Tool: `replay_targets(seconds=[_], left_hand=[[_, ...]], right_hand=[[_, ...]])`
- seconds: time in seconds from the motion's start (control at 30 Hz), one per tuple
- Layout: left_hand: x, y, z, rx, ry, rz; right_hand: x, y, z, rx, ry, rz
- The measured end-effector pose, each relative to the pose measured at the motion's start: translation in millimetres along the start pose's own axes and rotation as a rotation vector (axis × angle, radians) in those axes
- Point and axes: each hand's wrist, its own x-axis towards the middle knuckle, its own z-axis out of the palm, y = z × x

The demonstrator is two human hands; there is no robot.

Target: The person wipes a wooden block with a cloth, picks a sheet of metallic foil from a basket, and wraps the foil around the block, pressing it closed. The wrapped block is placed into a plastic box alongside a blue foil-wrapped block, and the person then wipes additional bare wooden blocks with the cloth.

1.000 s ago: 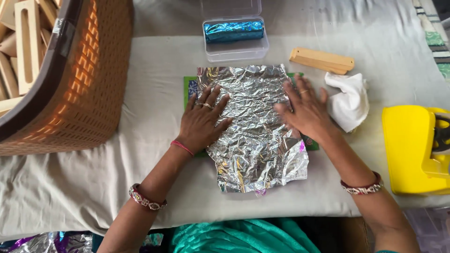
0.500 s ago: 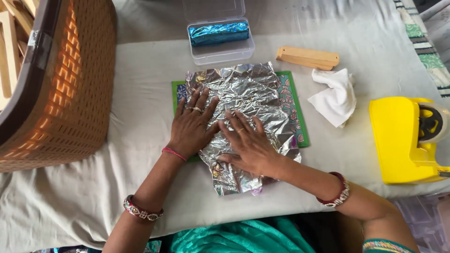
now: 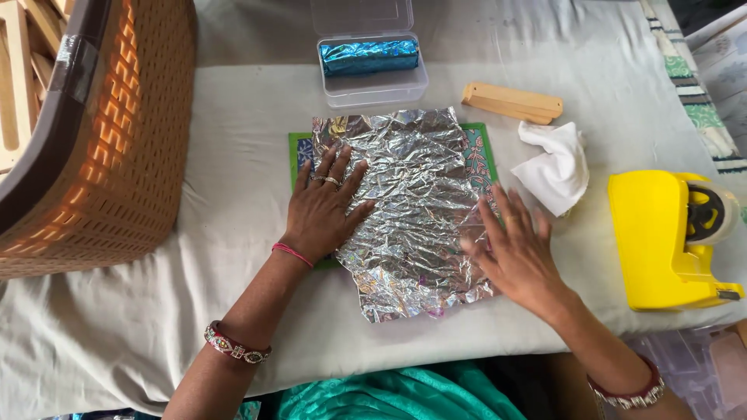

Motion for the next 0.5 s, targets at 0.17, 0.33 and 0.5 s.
replay_targets(seconds=[0.17, 0.33, 0.5], left_hand=[[0, 0, 1, 0.025, 0.030, 0.010], [0, 2, -5, 0.009, 0.026, 0.000], [0, 1, -4, -0.004, 0.029, 0.009]], right_hand=[[71, -44, -20, 0.198, 0.156, -0.242], [152, -70, 24, 0.190, -0.036, -0.271], [171, -44, 47, 0.084, -0.170, -0.127]])
